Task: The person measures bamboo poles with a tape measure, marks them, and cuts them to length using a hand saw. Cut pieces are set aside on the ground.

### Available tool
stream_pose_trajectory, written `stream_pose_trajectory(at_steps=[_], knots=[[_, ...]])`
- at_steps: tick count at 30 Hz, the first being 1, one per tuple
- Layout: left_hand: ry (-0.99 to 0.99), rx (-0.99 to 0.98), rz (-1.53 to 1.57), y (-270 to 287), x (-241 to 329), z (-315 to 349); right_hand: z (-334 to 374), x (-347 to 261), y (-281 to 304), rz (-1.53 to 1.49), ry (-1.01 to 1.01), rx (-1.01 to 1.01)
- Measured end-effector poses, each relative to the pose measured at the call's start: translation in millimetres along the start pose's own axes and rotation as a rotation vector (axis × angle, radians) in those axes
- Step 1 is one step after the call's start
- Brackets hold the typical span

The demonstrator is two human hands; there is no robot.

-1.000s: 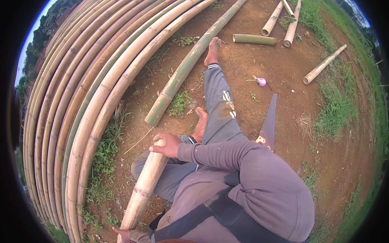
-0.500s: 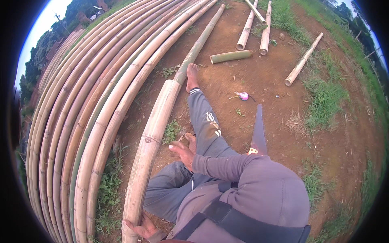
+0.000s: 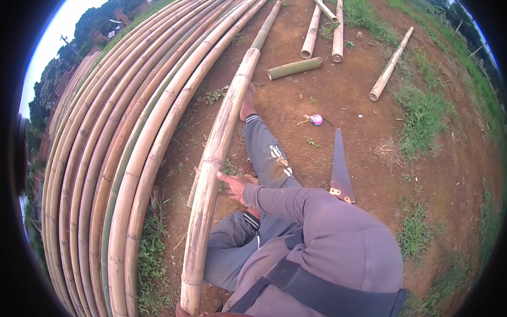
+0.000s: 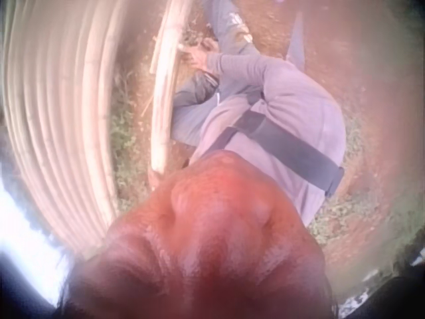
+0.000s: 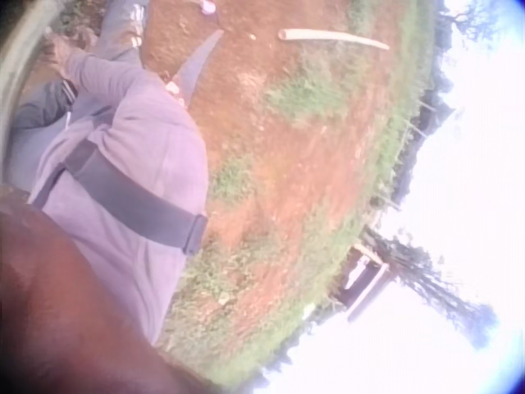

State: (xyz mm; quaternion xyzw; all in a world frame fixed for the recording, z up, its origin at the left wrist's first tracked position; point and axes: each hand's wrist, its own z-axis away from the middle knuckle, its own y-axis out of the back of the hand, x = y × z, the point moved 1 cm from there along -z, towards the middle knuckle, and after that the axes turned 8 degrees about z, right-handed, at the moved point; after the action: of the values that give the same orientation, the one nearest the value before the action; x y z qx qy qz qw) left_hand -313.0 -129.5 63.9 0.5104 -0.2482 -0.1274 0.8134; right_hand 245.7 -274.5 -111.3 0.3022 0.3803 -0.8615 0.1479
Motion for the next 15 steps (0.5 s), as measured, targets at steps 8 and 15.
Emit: stream_pose_trajectory(at_steps=[8, 15], knots=[[-0.032, 0.098, -0.202, -17.4, 103.7, -7.1, 50.4, 48.5, -86.7, -0.415, 0.024, -0.194], [-0.426, 0.001, 0.029, -58.2, 312.6, -95.8, 112.6, 49.8, -67.8, -0.360, 0.205, 0.146]])
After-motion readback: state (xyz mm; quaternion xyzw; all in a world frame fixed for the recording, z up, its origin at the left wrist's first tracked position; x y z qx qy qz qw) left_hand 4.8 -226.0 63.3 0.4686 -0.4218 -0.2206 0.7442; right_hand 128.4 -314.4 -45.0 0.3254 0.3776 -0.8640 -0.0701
